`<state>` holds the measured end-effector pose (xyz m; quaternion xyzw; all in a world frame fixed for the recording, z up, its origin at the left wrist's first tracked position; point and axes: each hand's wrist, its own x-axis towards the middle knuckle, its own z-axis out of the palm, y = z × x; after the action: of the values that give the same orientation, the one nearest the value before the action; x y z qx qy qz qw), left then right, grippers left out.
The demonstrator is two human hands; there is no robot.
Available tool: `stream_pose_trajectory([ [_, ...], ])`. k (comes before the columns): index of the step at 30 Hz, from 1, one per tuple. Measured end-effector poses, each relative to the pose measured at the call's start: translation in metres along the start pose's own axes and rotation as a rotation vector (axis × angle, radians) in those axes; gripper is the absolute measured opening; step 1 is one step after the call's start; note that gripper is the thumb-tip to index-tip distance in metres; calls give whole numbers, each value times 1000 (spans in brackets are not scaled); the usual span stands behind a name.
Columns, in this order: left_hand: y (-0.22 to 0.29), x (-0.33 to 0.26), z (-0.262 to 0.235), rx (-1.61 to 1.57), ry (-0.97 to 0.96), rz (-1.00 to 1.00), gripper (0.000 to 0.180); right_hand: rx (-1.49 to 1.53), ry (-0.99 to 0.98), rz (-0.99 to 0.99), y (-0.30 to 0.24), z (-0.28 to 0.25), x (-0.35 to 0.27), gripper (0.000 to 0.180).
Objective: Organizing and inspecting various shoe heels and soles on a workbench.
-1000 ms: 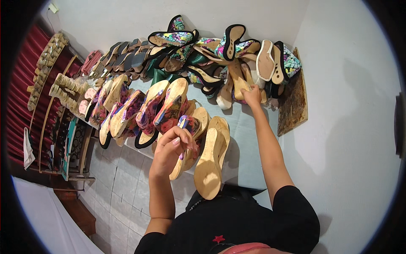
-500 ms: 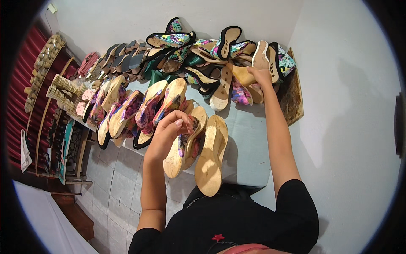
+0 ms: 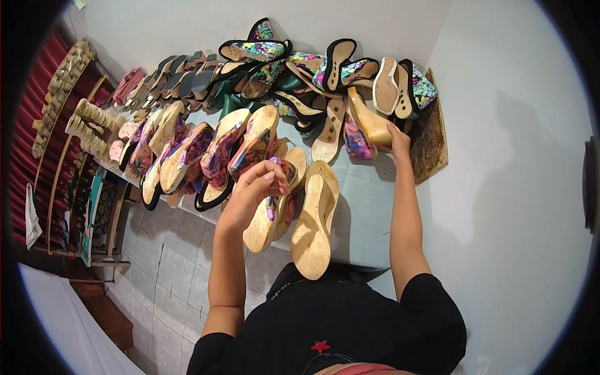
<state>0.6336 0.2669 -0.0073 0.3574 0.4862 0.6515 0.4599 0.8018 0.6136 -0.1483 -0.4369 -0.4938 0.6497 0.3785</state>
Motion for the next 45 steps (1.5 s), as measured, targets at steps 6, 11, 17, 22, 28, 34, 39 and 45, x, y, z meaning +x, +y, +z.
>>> stream_pose_trajectory([
  [6, -6, -5, -5, 5, 13, -15, 19, 119, 91, -30, 24, 3, -34, 41],
  [11, -6, -8, -8, -45, -8, -4, 17, 352, 203, 112, 21, 3, -40, 49],
  [17, -10, -19, -8, -50, -25, 11, 18, 363, 83, 160, 20, -4, -58, 52],
  [22, -20, -21, 11, 7, -75, -28, 15, 283, 197, 136, 10, -6, -91, 51],
  [28, -22, -26, 33, -78, -157, -68, 14, 233, 296, -5, 20, -44, -147, 47],
  [34, -17, -44, 80, -6, -534, -112, 20, 147, 314, -111, 24, -55, -199, 44],
  [39, -53, -52, 117, 69, -873, -335, 21, 231, 426, -111, 44, -56, -233, 45],
  [45, -111, -61, 133, 72, -712, -465, 39, 286, 543, -161, 38, -54, -263, 46],
])
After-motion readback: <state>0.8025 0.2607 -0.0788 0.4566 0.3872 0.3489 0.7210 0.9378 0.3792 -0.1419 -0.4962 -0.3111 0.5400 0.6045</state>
